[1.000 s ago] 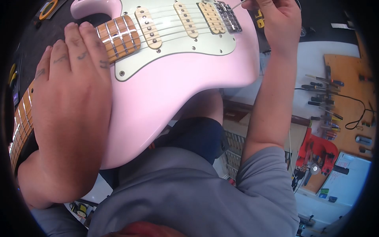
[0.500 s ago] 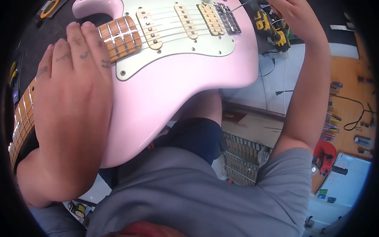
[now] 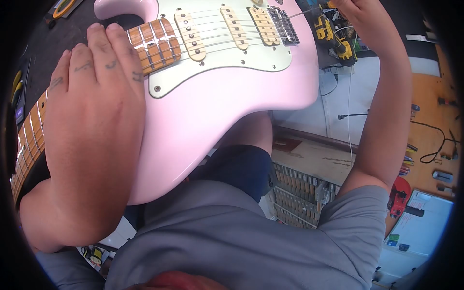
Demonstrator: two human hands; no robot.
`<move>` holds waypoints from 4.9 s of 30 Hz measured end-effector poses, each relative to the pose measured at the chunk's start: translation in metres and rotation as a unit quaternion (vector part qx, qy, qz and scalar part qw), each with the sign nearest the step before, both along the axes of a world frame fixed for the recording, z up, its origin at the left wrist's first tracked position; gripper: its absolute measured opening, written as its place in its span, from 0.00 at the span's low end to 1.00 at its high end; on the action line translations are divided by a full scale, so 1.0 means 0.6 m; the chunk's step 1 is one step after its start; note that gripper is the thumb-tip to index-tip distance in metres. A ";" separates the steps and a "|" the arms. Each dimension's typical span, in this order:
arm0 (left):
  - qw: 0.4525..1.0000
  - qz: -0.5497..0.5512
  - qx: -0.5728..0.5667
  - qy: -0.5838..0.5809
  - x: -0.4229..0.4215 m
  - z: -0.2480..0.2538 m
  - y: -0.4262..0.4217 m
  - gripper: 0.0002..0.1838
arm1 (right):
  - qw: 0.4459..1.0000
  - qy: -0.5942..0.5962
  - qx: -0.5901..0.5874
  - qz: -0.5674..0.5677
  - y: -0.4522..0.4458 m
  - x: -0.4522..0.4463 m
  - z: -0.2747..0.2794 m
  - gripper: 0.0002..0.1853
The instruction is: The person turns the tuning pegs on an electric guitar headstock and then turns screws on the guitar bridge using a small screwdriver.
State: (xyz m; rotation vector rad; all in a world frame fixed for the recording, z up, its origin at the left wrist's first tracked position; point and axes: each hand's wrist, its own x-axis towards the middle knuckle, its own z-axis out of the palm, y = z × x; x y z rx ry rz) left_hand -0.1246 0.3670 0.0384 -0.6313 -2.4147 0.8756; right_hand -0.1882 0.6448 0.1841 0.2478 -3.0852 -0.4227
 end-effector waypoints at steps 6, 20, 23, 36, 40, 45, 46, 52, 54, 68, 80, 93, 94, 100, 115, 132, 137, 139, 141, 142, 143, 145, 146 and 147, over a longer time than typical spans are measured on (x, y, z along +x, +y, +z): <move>1.000 0.002 0.004 0.003 -0.001 -0.001 0.001 0.24 | 0.995 0.019 -0.089 -0.038 0.005 -0.006 -0.009 0.13; 1.000 0.000 0.005 0.002 0.000 0.001 0.001 0.23 | 0.996 -0.081 -0.048 0.013 0.113 -0.023 0.011 0.16; 1.000 -0.002 0.009 0.003 0.000 0.001 0.001 0.23 | 0.995 -0.079 -0.054 -0.033 0.136 -0.033 0.001 0.15; 1.000 0.006 -0.004 -0.005 0.002 0.005 0.001 0.24 | 0.966 -0.077 -0.245 -0.010 0.149 -0.025 -0.015 0.14; 1.000 0.007 -0.016 -0.010 0.002 0.009 0.000 0.24 | 0.975 -0.057 -0.207 0.055 0.135 -0.014 -0.019 0.15; 1.000 0.003 -0.002 -0.004 0.002 0.003 0.000 0.24 | 0.975 -0.070 -0.209 0.028 0.169 -0.029 -0.019 0.13; 1.000 0.002 0.003 -0.004 0.001 0.002 0.000 0.24 | 0.975 -0.049 -0.208 0.064 0.144 -0.020 -0.027 0.13; 1.000 0.004 0.002 0.005 0.000 0.001 0.001 0.24 | 0.965 -0.071 -0.251 0.024 0.163 -0.018 -0.021 0.13; 1.000 0.003 -0.001 0.004 0.001 0.003 0.001 0.24 | 0.965 -0.078 -0.250 -0.003 0.178 -0.022 -0.021 0.12; 1.000 0.004 -0.003 -0.011 0.001 0.007 0.000 0.25 | 0.967 0.002 -0.252 0.039 0.113 0.008 -0.039 0.14; 1.000 0.007 0.003 -0.011 0.002 0.005 0.001 0.25 | 0.958 0.026 -0.271 0.084 0.122 -0.002 -0.054 0.17; 1.000 0.005 0.014 0.003 0.002 0.000 0.002 0.25 | 0.960 -0.064 -0.267 0.051 0.136 0.001 -0.026 0.16; 1.000 0.005 0.015 0.002 0.002 0.000 0.002 0.25 | 0.960 -0.064 -0.270 0.032 0.138 -0.001 -0.026 0.15; 1.000 0.002 0.013 -0.005 0.003 0.002 0.000 0.25 | 0.964 -0.024 -0.266 0.015 0.133 0.005 -0.041 0.13; 1.000 0.005 0.013 -0.004 0.003 0.002 0.002 0.25 | 0.967 -0.034 -0.248 0.050 0.135 0.010 -0.036 0.14; 1.000 0.013 0.012 -0.018 0.005 0.003 0.002 0.26 | 0.963 -0.058 -0.262 0.012 0.177 -0.012 -0.046 0.15; 1.000 0.009 0.012 -0.016 0.006 0.004 0.002 0.26 | 0.968 -0.012 -0.248 0.034 0.137 0.008 -0.036 0.14; 1.000 0.010 0.010 -0.014 0.005 0.004 0.003 0.26 | 0.966 -0.020 -0.252 0.049 0.145 0.009 -0.024 0.13; 1.000 0.011 0.009 -0.011 0.004 0.003 0.004 0.26 | 0.964 -0.023 -0.257 0.059 0.147 0.010 -0.022 0.12; 1.000 0.011 0.010 -0.010 0.004 0.003 0.004 0.26 | 0.963 -0.022 -0.261 0.062 0.143 0.010 -0.026 0.11; 1.000 0.011 0.011 -0.008 0.003 0.002 0.003 0.26 | 0.962 -0.022 -0.265 0.065 0.141 0.011 -0.030 0.11; 1.000 0.012 0.008 -0.009 0.004 0.004 0.004 0.26 | 0.961 -0.025 -0.269 0.053 0.148 0.009 -0.032 0.11; 1.000 0.014 0.003 -0.012 0.005 0.008 0.004 0.26 | 0.961 -0.027 -0.271 0.047 0.151 0.008 -0.033 0.11; 1.000 0.015 0.002 -0.013 0.006 0.008 0.004 0.26 | 0.961 -0.026 -0.271 0.047 0.154 0.008 -0.035 0.11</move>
